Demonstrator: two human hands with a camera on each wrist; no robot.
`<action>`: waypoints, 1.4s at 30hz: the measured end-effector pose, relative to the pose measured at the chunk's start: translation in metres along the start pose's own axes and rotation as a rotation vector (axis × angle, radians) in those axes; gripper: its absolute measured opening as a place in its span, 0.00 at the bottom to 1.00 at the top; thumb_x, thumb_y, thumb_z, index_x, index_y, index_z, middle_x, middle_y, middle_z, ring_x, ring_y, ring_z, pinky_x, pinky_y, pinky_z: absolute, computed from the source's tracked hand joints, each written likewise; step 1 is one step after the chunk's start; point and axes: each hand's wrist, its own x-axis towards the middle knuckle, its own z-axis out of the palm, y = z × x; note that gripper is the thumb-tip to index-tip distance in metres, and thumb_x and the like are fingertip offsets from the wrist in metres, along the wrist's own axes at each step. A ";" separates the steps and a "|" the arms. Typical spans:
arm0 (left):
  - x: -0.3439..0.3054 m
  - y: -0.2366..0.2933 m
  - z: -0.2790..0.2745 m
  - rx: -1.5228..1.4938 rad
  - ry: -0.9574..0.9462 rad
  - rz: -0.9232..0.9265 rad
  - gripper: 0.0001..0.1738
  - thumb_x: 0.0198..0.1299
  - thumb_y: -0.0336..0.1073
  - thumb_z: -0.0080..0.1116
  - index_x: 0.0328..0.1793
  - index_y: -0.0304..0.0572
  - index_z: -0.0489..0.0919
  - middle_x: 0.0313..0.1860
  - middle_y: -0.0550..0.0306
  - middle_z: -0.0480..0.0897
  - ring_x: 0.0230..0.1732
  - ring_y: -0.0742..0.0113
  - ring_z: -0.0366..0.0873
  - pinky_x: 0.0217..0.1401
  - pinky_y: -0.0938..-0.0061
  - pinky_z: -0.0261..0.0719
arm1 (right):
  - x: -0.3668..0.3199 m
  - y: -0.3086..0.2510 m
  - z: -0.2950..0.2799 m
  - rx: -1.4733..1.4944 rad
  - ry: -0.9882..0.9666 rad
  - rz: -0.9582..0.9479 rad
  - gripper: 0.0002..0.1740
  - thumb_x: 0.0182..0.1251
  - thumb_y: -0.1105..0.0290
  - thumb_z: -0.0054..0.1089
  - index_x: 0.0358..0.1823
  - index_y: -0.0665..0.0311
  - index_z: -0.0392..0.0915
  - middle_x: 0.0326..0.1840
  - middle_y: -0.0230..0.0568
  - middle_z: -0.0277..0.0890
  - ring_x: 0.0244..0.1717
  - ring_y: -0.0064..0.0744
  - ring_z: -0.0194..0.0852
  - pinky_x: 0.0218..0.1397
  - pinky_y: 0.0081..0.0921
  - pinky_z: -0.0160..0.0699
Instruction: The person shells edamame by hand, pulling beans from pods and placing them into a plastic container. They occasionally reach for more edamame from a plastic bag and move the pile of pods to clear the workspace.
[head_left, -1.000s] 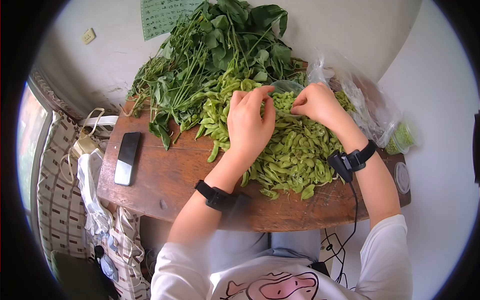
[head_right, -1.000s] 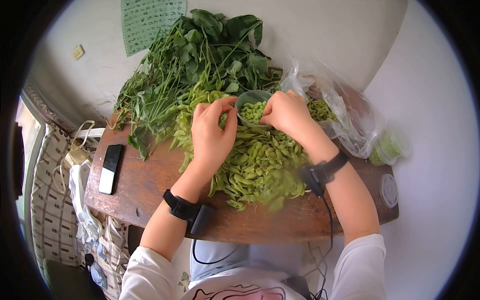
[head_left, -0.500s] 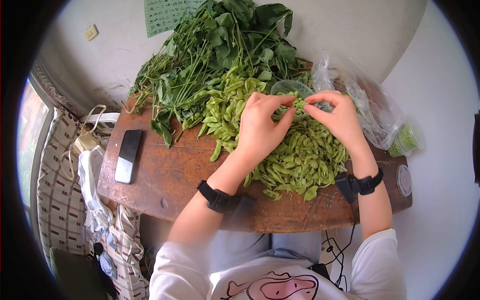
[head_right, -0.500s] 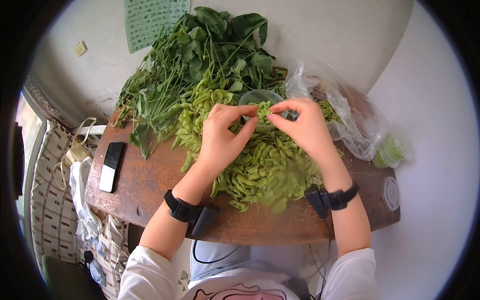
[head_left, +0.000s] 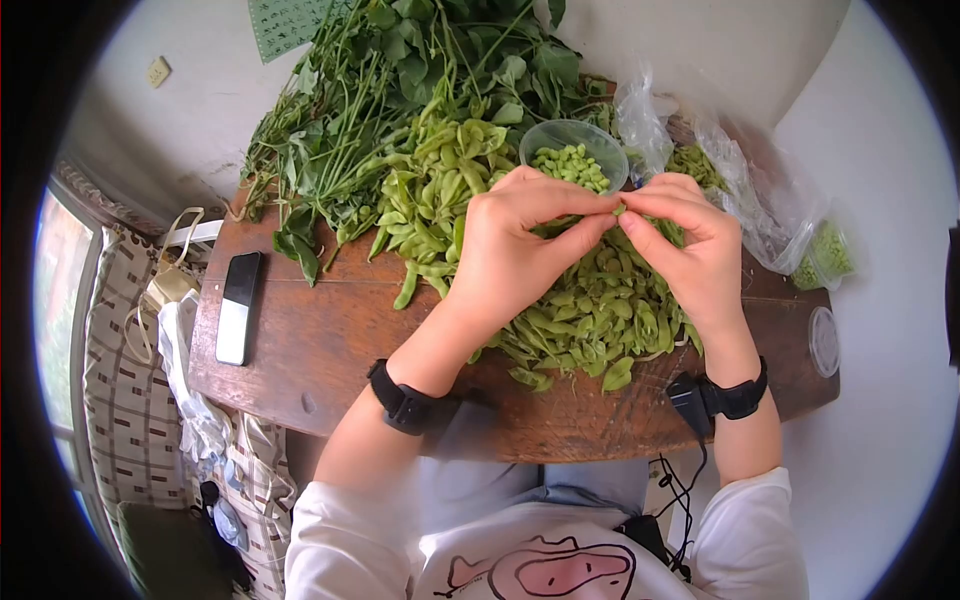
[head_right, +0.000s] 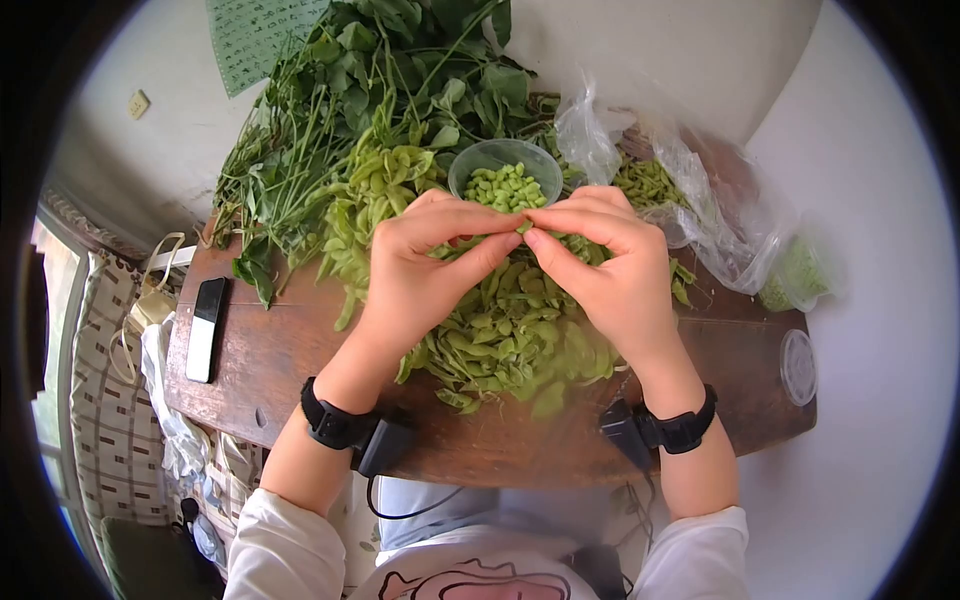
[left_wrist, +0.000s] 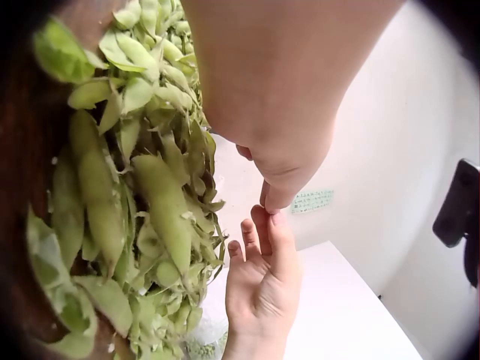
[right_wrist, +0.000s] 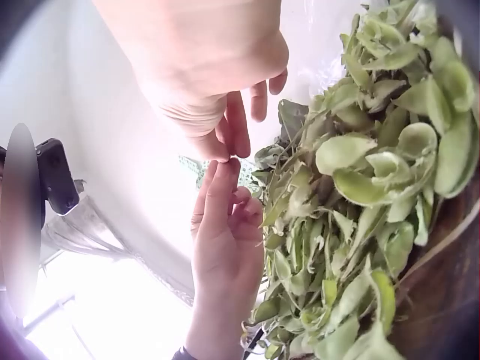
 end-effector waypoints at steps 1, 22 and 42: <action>0.000 0.001 0.000 -0.003 -0.007 -0.010 0.11 0.51 0.26 0.74 0.42 0.43 0.91 0.36 0.57 0.90 0.38 0.64 0.84 0.47 0.71 0.81 | -0.001 0.000 0.001 -0.010 0.012 -0.018 0.11 0.58 0.78 0.71 0.44 0.66 0.89 0.40 0.36 0.87 0.47 0.32 0.76 0.55 0.29 0.76; -0.004 -0.006 0.003 0.015 -0.037 0.071 0.10 0.51 0.22 0.72 0.40 0.38 0.90 0.41 0.55 0.89 0.43 0.68 0.84 0.48 0.75 0.81 | -0.005 0.000 0.007 -0.205 0.107 -0.151 0.11 0.51 0.80 0.72 0.38 0.64 0.88 0.35 0.34 0.86 0.42 0.33 0.78 0.47 0.28 0.78; -0.004 -0.001 0.003 0.092 -0.062 0.021 0.08 0.53 0.27 0.75 0.41 0.40 0.89 0.41 0.60 0.89 0.37 0.73 0.80 0.40 0.80 0.77 | -0.006 -0.001 0.011 -0.314 0.175 -0.179 0.10 0.50 0.78 0.73 0.36 0.61 0.86 0.33 0.34 0.85 0.41 0.37 0.79 0.48 0.31 0.77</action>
